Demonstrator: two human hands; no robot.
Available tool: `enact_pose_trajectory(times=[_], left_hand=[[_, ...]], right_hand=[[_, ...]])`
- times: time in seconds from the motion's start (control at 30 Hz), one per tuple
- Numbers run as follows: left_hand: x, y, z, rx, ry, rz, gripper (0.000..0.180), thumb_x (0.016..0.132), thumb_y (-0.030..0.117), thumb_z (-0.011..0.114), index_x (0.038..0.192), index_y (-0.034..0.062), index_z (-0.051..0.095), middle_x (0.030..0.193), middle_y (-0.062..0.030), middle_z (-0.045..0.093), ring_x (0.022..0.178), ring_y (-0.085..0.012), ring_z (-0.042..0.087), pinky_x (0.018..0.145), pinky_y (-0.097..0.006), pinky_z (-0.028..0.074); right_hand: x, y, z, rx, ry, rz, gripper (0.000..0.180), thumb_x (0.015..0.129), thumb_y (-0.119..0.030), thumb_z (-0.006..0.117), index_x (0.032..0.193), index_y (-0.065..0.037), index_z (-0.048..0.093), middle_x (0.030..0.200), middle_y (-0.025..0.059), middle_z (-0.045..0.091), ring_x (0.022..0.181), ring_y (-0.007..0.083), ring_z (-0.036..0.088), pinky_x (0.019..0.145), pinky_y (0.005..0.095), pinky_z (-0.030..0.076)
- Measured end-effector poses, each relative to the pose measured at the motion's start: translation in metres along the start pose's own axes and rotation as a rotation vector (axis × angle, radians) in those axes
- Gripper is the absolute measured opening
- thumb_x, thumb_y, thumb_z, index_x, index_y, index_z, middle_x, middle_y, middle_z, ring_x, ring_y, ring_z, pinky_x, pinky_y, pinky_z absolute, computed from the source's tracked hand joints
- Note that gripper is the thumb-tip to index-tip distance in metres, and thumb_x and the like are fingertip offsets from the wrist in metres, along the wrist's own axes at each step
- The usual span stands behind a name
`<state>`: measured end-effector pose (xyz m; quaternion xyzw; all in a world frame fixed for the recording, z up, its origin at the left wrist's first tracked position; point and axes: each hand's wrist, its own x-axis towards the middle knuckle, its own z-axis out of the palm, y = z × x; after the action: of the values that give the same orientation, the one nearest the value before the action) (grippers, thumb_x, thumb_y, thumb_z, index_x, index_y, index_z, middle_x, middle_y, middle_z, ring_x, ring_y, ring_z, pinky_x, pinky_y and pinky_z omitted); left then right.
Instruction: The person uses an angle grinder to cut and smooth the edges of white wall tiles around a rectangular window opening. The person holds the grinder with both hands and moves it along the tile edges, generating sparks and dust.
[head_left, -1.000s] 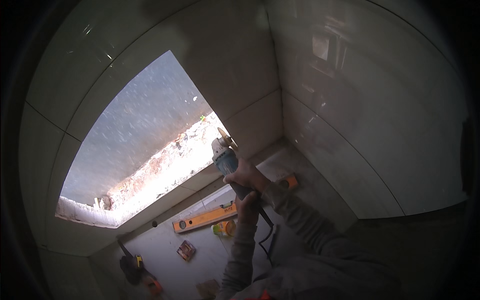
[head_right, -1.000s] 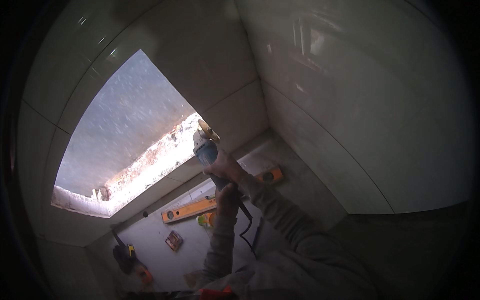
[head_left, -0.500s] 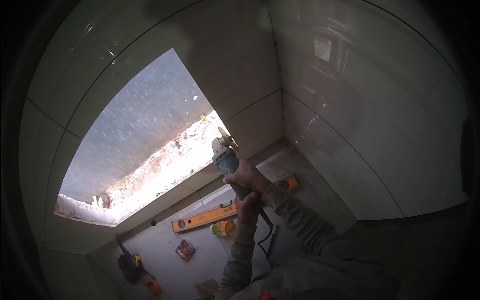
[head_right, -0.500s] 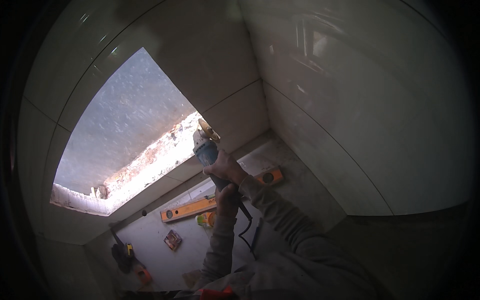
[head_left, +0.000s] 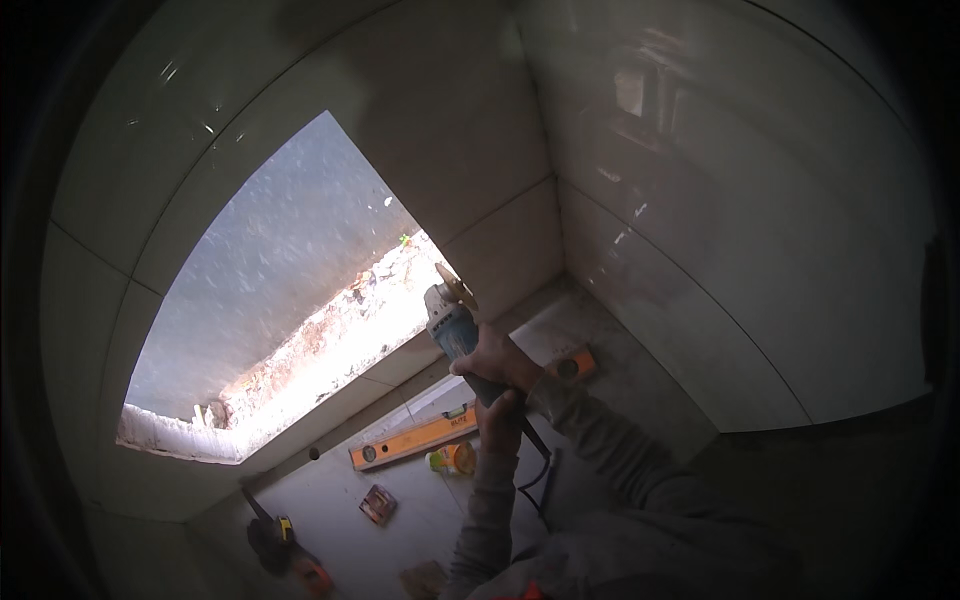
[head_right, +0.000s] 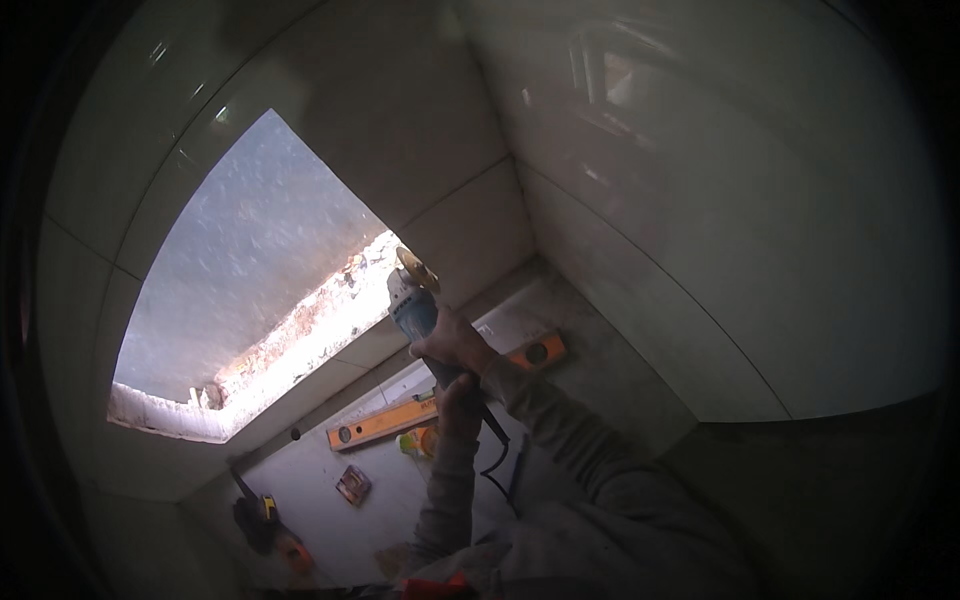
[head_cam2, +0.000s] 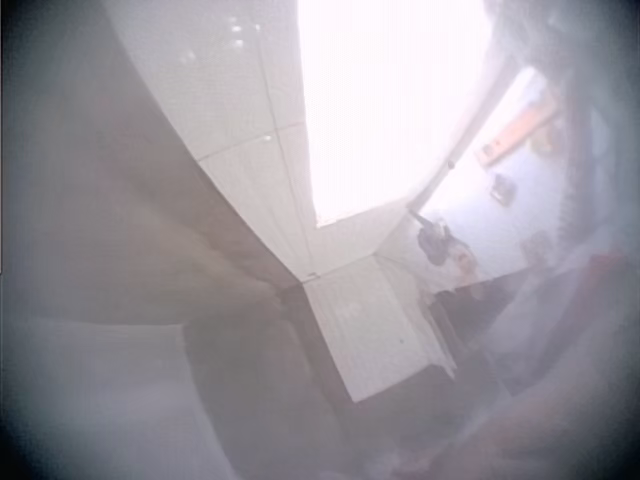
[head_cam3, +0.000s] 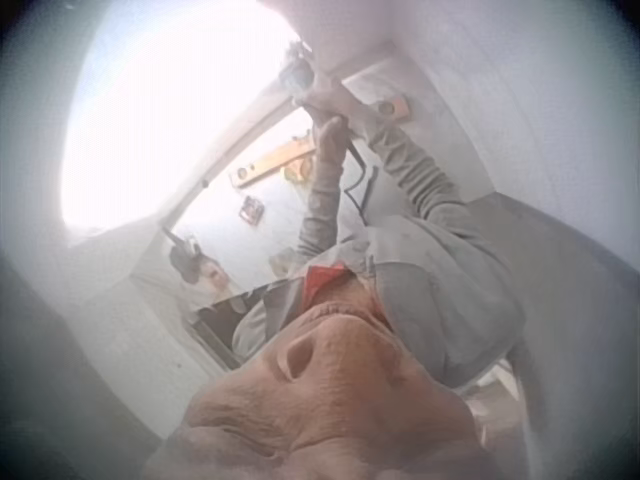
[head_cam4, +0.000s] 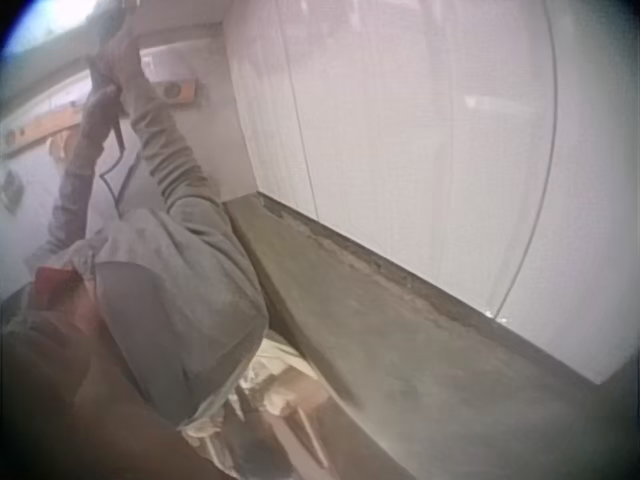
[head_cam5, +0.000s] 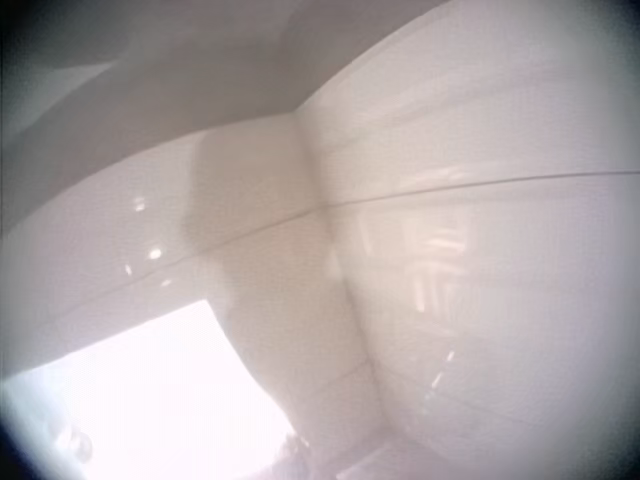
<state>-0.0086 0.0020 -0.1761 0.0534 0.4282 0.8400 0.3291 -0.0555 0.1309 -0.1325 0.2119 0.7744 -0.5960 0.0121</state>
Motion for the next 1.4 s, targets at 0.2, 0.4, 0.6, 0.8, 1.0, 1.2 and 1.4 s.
enact_pose_trajectory(times=[0.2,0.4,0.6,0.8,1.0,1.2,1.4], left_hand=[[-0.004,0.002,0.006,-0.026,-0.017,0.004,0.06,0.08,0.018,0.075,0.13,0.0001,0.047,0.113,-0.0069,0.059,0.102,-0.0184,0.063,0.088,-0.032,0.053],[-0.004,0.0,0.003,-0.01,-0.008,-0.001,0.059,0.08,0.019,0.076,0.129,0.0012,0.048,0.11,-0.0059,0.06,0.097,-0.0171,0.063,0.083,-0.031,0.053],[0.0,-0.001,0.005,0.015,0.015,-0.001,0.058,0.078,0.023,0.077,0.126,0.0036,0.05,0.104,-0.0031,0.059,0.089,-0.0135,0.062,0.074,-0.027,0.052],[-0.002,-0.002,0.006,0.007,0.0,0.007,0.063,0.077,0.023,0.076,0.13,0.0036,0.047,0.106,-0.0034,0.058,0.089,-0.0137,0.061,0.074,-0.028,0.052],[-0.01,0.002,0.013,0.036,-0.014,0.006,0.067,0.077,0.024,0.075,0.133,0.0023,0.044,0.109,-0.0049,0.057,0.093,-0.0158,0.062,0.077,-0.03,0.054],[-0.017,0.003,0.013,0.053,0.002,-0.024,0.064,0.077,0.022,0.074,0.131,0.0015,0.046,0.109,-0.0059,0.058,0.093,-0.017,0.063,0.077,-0.03,0.054],[-0.02,0.002,0.023,0.024,0.021,-0.008,0.063,0.077,0.021,0.074,0.131,0.0012,0.047,0.107,-0.0064,0.06,0.093,-0.0184,0.064,0.08,-0.032,0.056]], right_hand=[[-0.006,-0.002,-0.001,-0.019,-0.012,0.037,0.087,0.066,-0.036,0.083,0.13,0.011,0.047,0.117,0.0296,0.063,0.108,0.0381,0.066,0.092,0.0413,0.054],[-0.009,-0.006,-0.003,-0.016,-0.011,0.05,0.08,0.066,-0.036,0.082,0.123,0.011,0.052,0.113,0.029,0.065,0.103,0.0366,0.068,0.089,0.0407,0.055],[-0.006,-0.002,-0.002,-0.006,-0.013,0.039,0.08,0.066,-0.036,0.082,0.123,0.01,0.051,0.112,0.0288,0.065,0.102,0.0368,0.068,0.089,0.0405,0.055],[-0.005,0.001,-0.001,-0.026,-0.004,0.034,0.081,0.065,-0.036,0.083,0.124,0.01,0.052,0.113,0.0291,0.064,0.104,0.0368,0.068,0.089,0.041,0.055],[-0.018,-0.008,-0.007,-0.009,-0.022,0.07,0.081,0.065,-0.037,0.084,0.123,0.01,0.052,0.115,0.029,0.064,0.106,0.0374,0.067,0.09,0.0413,0.055],[-0.021,-0.001,-0.003,0.043,0.001,0.023,0.08,0.065,-0.036,0.083,0.121,0.011,0.054,0.113,0.0303,0.065,0.104,0.0381,0.068,0.091,0.0416,0.055],[-0.028,0.003,-0.004,0.085,0.039,0.022,0.08,0.062,-0.035,0.083,0.119,0.013,0.055,0.111,0.0312,0.065,0.104,0.0385,0.068,0.09,0.0412,0.055]])
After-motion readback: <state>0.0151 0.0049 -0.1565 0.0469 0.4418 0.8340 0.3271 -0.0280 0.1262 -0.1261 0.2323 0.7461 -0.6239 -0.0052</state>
